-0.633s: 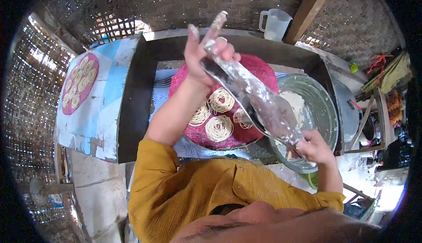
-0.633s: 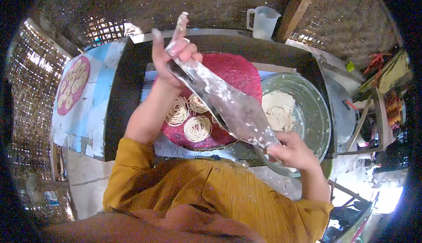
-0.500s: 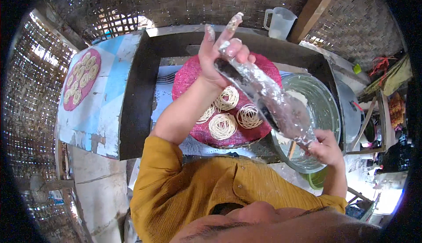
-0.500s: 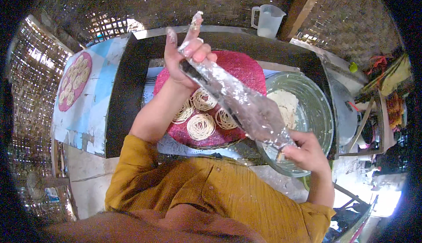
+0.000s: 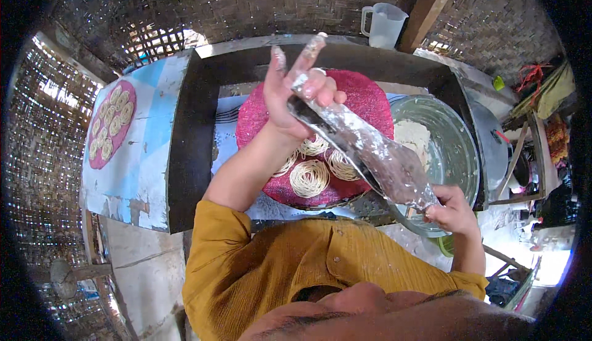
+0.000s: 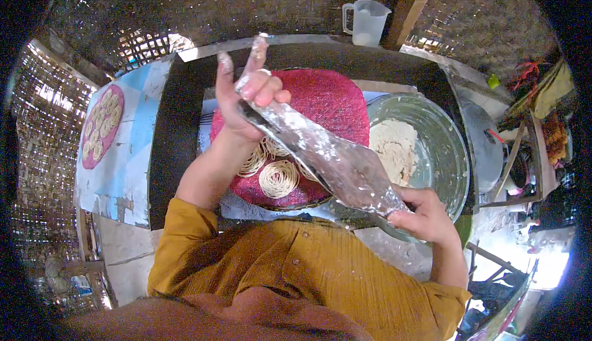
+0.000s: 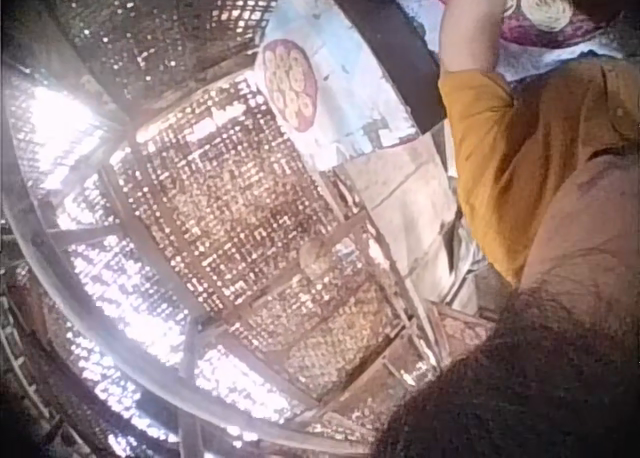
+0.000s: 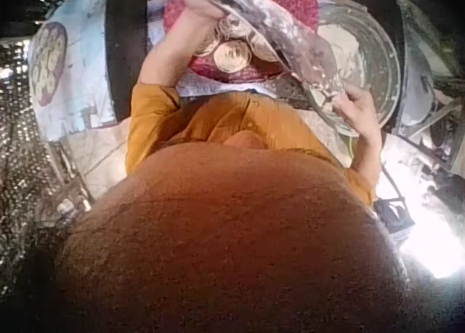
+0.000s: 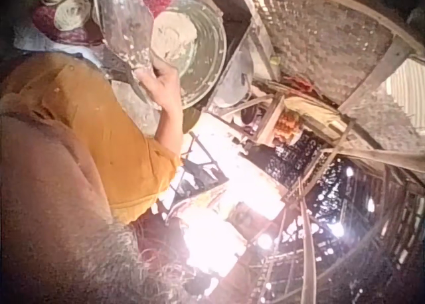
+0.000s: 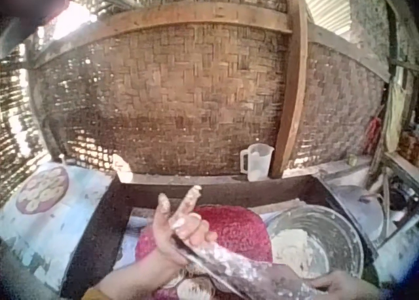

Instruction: The person uses a wooden stick to scoop dough from a bowl and place it onto a metal press, then presses the dough through the device to create circular spiral shapes on a red mat.

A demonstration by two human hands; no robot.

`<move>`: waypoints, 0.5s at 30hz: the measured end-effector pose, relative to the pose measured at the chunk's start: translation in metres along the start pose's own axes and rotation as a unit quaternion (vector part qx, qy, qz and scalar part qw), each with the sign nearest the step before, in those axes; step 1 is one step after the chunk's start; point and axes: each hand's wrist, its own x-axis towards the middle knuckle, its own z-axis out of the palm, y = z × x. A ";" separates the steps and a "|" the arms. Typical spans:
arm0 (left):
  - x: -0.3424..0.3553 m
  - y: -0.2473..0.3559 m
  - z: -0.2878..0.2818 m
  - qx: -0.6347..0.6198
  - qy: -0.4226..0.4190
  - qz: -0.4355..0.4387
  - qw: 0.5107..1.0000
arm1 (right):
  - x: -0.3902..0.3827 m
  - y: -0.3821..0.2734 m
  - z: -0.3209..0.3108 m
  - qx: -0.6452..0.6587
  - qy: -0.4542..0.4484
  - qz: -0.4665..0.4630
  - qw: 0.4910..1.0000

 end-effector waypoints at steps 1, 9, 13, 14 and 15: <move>0.004 -0.003 -0.002 -0.007 -0.006 -0.014 1.000 | -0.003 0.001 0.000 0.013 0.018 -0.006 1.000; 0.003 -0.065 -0.054 0.446 0.161 -0.350 0.808 | -0.001 0.014 -0.003 0.103 0.036 0.024 0.994; -0.020 -0.082 -0.095 0.517 0.150 -0.360 0.762 | 0.000 0.015 -0.001 0.095 0.038 -0.002 0.995; -0.019 -0.082 -0.084 0.512 0.149 -0.364 0.764 | -0.001 0.016 -0.002 0.101 0.037 0.001 0.994; -0.017 -0.081 -0.073 0.507 0.149 -0.367 0.766 | -0.001 0.016 -0.002 0.105 0.041 0.001 0.994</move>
